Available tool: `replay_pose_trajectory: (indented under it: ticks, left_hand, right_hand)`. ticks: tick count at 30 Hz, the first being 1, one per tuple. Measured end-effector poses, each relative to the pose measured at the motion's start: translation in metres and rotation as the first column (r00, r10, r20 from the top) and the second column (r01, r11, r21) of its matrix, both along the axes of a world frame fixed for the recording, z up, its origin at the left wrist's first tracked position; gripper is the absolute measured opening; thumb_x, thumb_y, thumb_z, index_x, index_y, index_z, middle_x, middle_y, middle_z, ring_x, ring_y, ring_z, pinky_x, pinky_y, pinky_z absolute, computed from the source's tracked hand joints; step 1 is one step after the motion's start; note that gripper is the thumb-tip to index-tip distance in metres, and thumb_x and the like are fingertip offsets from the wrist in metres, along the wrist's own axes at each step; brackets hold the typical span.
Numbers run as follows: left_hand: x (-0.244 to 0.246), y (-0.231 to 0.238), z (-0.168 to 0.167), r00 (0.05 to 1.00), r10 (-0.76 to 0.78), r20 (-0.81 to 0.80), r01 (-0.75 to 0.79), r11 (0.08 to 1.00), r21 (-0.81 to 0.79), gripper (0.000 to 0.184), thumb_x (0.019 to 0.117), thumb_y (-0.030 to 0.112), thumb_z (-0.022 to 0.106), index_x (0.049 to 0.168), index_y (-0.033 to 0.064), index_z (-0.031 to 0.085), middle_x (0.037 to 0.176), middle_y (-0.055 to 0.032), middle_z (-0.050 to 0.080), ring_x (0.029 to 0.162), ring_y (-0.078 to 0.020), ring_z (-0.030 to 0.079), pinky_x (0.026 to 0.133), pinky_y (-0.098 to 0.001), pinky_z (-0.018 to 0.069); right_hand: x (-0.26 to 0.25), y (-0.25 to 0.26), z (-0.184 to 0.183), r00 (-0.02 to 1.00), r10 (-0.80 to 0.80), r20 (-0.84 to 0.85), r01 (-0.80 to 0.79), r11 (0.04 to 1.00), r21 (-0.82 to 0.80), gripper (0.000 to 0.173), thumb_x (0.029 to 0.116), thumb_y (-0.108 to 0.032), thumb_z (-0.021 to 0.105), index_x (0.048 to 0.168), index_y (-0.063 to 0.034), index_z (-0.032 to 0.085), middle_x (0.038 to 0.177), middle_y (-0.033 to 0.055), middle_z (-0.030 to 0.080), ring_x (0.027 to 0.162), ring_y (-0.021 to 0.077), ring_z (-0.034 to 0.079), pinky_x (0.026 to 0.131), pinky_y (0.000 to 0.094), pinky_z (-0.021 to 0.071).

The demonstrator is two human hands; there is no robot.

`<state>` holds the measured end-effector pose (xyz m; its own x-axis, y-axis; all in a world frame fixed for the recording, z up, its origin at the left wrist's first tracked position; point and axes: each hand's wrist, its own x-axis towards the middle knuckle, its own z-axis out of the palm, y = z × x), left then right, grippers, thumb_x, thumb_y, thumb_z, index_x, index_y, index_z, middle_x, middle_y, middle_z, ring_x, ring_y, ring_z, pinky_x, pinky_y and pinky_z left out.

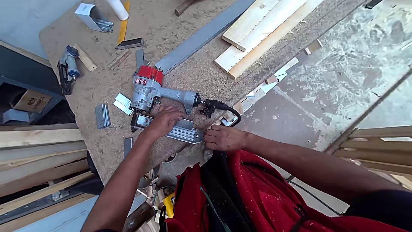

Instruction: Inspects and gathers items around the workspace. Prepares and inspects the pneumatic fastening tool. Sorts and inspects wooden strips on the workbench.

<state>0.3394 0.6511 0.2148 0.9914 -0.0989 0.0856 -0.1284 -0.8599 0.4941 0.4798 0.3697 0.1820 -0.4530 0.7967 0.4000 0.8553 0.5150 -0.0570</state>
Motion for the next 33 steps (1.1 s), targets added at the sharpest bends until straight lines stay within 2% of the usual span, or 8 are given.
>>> replay_pose_trajectory:
  ticks: [7, 10, 15, 18, 23, 27, 29, 33]
  left_hand:
    - [-0.002, 0.0, 0.013, 0.977, -0.071, -0.203, 0.082, 0.996, 0.043, 0.023, 0.1032, 0.033, 0.056, 0.105, 0.0241, 0.078, 0.11, 0.0082, 0.072, 0.113, -0.0116, 0.062, 0.105, -0.0483, 0.0417]
    - [-0.05, 0.005, 0.043, 0.966, 0.257, -0.002, -0.25, 0.943, 0.22, 0.03, 0.0972, 0.045, 0.065, 0.09, 0.0184, 0.076, 0.112, 0.0024, 0.071, 0.116, -0.0171, 0.063, 0.107, -0.0507, 0.0444]
    - [-0.178, -0.005, 0.023, 0.364, 0.931, -0.028, -0.867, 0.35, 0.354, 0.063, 0.0893, 0.051, 0.074, 0.131, 0.0043, 0.066, 0.133, -0.0294, 0.058, 0.12, -0.0512, 0.057, 0.096, -0.0698, 0.0483]
    - [-0.206, -0.012, -0.003, 0.175, 0.977, -0.118, -0.939, 0.202, 0.278, 0.062, 0.0858, 0.046, 0.079, 0.132, 0.0062, 0.066, 0.128, -0.0237, 0.062, 0.114, -0.0417, 0.063, 0.097, -0.0605, 0.0518]
    - [-0.214, -0.004, 0.003, 0.164, 0.96, -0.226, -0.969, 0.2, 0.144, 0.058, 0.0797, 0.037, 0.089, 0.124, 0.0071, 0.067, 0.097, -0.0169, 0.071, 0.091, -0.0377, 0.068, 0.082, -0.0647, 0.054]
    - [-0.209, -0.006, 0.009, 0.258, 0.953, -0.157, -0.934, 0.288, 0.21, 0.043, 0.0781, 0.03, 0.09, 0.11, 0.007, 0.071, 0.118, -0.0232, 0.061, 0.102, -0.0432, 0.063, 0.085, -0.0659, 0.0531]
    - [-0.201, -0.014, 0.016, 0.286, 0.948, -0.141, -0.912, 0.315, 0.264, 0.037, 0.0824, 0.028, 0.084, 0.109, 0.0066, 0.069, 0.108, -0.0181, 0.067, 0.093, -0.0386, 0.067, 0.078, -0.0638, 0.0547]
    - [-0.176, -0.017, 0.031, 0.54, 0.834, -0.115, -0.834, 0.548, 0.065, 0.033, 0.091, 0.019, 0.072, 0.116, 0.0051, 0.055, 0.08, -0.007, 0.068, 0.066, -0.024, 0.068, 0.06, -0.049, 0.0587]
  right_hand:
    - [-0.002, -0.001, -0.004, 0.999, -0.045, -0.008, 0.045, 0.999, 0.022, 0.015, 0.1018, -0.004, 0.052, 0.096, -0.0092, 0.064, 0.091, 0.0056, 0.065, 0.088, 0.0231, 0.064, 0.075, 0.0376, 0.0508]
    - [-0.006, 0.005, 0.003, 0.994, -0.105, 0.036, 0.107, 0.992, -0.061, 0.013, 0.102, -0.003, 0.054, 0.105, -0.0106, 0.064, 0.101, 0.0047, 0.066, 0.1, 0.0218, 0.065, 0.086, 0.0377, 0.0539]
    - [-0.028, 0.039, 0.032, 0.987, -0.122, 0.108, 0.154, 0.92, -0.361, 0.042, 0.0951, 0.006, 0.061, 0.133, -0.0121, 0.058, 0.146, 0.0089, 0.054, 0.143, 0.0287, 0.045, 0.112, 0.0479, 0.0433]
    - [-0.031, 0.055, 0.038, 0.979, -0.062, 0.196, 0.137, 0.907, -0.398, 0.052, 0.0927, 0.007, 0.063, 0.14, -0.0123, 0.054, 0.154, 0.0127, 0.046, 0.146, 0.0334, 0.04, 0.116, 0.0517, 0.0396]
    - [-0.015, 0.041, 0.029, 0.985, 0.057, 0.163, -0.01, 0.961, -0.275, 0.038, 0.0927, 0.008, 0.061, 0.127, -0.0064, 0.06, 0.142, 0.017, 0.056, 0.135, 0.0353, 0.052, 0.106, 0.0482, 0.0494]
    - [-0.006, 0.018, 0.014, 0.988, 0.056, 0.142, -0.037, 0.99, -0.138, 0.014, 0.1005, 0.001, 0.052, 0.106, -0.0055, 0.063, 0.107, 0.0116, 0.066, 0.104, 0.0298, 0.065, 0.085, 0.0437, 0.0549]
    - [-0.009, 0.008, 0.005, 0.993, 0.015, 0.117, -0.007, 0.998, -0.068, 0.015, 0.1019, -0.002, 0.049, 0.1, -0.0069, 0.063, 0.099, 0.0097, 0.066, 0.096, 0.0282, 0.065, 0.079, 0.0422, 0.0545]
    - [-0.023, -0.007, -0.005, 0.993, -0.099, 0.062, 0.099, 0.995, 0.002, 0.017, 0.1018, -0.002, 0.049, 0.095, -0.0079, 0.063, 0.095, 0.0087, 0.066, 0.093, 0.0271, 0.065, 0.077, 0.0412, 0.0528]
